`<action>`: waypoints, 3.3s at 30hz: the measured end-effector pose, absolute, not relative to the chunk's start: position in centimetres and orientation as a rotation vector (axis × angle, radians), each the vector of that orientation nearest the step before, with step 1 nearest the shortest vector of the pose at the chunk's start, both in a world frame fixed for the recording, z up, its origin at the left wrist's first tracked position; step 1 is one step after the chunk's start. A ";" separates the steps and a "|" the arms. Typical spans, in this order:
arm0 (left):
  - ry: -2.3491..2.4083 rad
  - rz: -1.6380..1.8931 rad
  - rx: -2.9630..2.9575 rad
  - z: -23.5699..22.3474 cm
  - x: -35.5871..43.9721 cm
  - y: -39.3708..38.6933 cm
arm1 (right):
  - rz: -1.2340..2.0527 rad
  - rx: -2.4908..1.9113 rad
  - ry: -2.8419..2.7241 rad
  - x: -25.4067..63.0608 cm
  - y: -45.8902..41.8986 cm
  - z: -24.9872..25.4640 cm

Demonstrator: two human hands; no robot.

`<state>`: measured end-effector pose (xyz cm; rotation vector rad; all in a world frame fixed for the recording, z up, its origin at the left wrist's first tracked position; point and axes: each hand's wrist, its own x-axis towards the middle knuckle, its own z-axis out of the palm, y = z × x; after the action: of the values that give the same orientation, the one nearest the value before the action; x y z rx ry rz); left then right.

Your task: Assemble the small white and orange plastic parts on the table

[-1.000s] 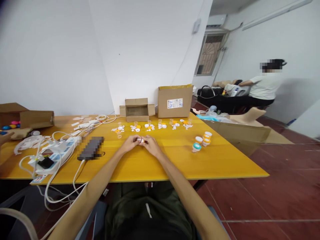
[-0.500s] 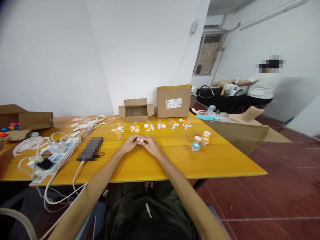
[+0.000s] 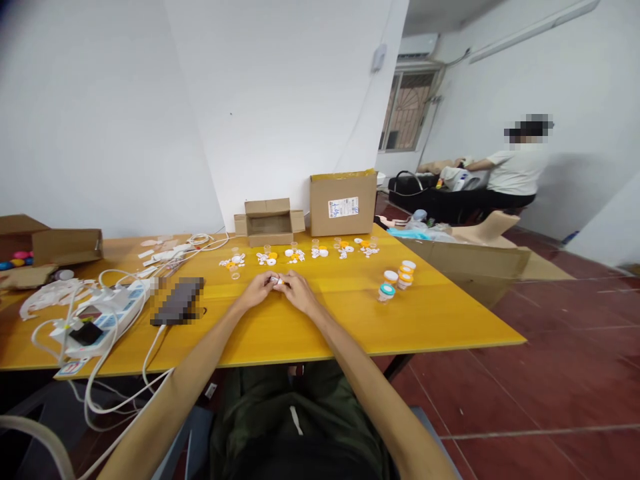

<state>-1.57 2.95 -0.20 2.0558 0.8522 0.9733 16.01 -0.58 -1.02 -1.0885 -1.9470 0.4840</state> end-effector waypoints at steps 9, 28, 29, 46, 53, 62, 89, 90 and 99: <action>0.865 0.979 2.066 -0.1 -1.4 2.9 | 0.514 -1.105 -1.941 16.1 -0.4 -1.0; 0.862 0.984 2.018 -0.3 -1.3 3.2 | 0.529 -1.120 -1.926 16.2 -0.4 -0.9; 0.863 0.985 2.013 -0.3 -1.3 3.2 | 0.528 -1.116 -1.921 16.2 -0.4 -0.9; 0.964 1.167 1.931 0.3 -1.8 3.1 | 0.374 -1.359 -1.673 16.2 0.0 -1.1; 0.931 1.184 1.874 0.4 -1.6 2.9 | 0.279 -1.584 -1.525 15.9 -0.7 -0.7; 0.890 1.196 1.813 1.3 -1.4 2.2 | 0.253 -1.601 -1.571 15.8 -1.3 -0.1; 0.727 0.998 1.669 1.3 -1.3 1.8 | 0.278 -1.327 -1.774 15.8 -1.2 -0.6; 0.728 0.995 1.674 1.3 -1.3 1.8 | 0.285 -1.325 -1.778 15.8 -1.2 -0.6; 0.691 0.933 1.674 1.6 -1.6 1.7 | 0.356 -1.297 -1.792 15.9 -1.2 -0.3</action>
<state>-1.59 1.70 1.62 1.6742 0.6913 0.9330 15.94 -1.24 -0.29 -1.2973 -1.7917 0.3559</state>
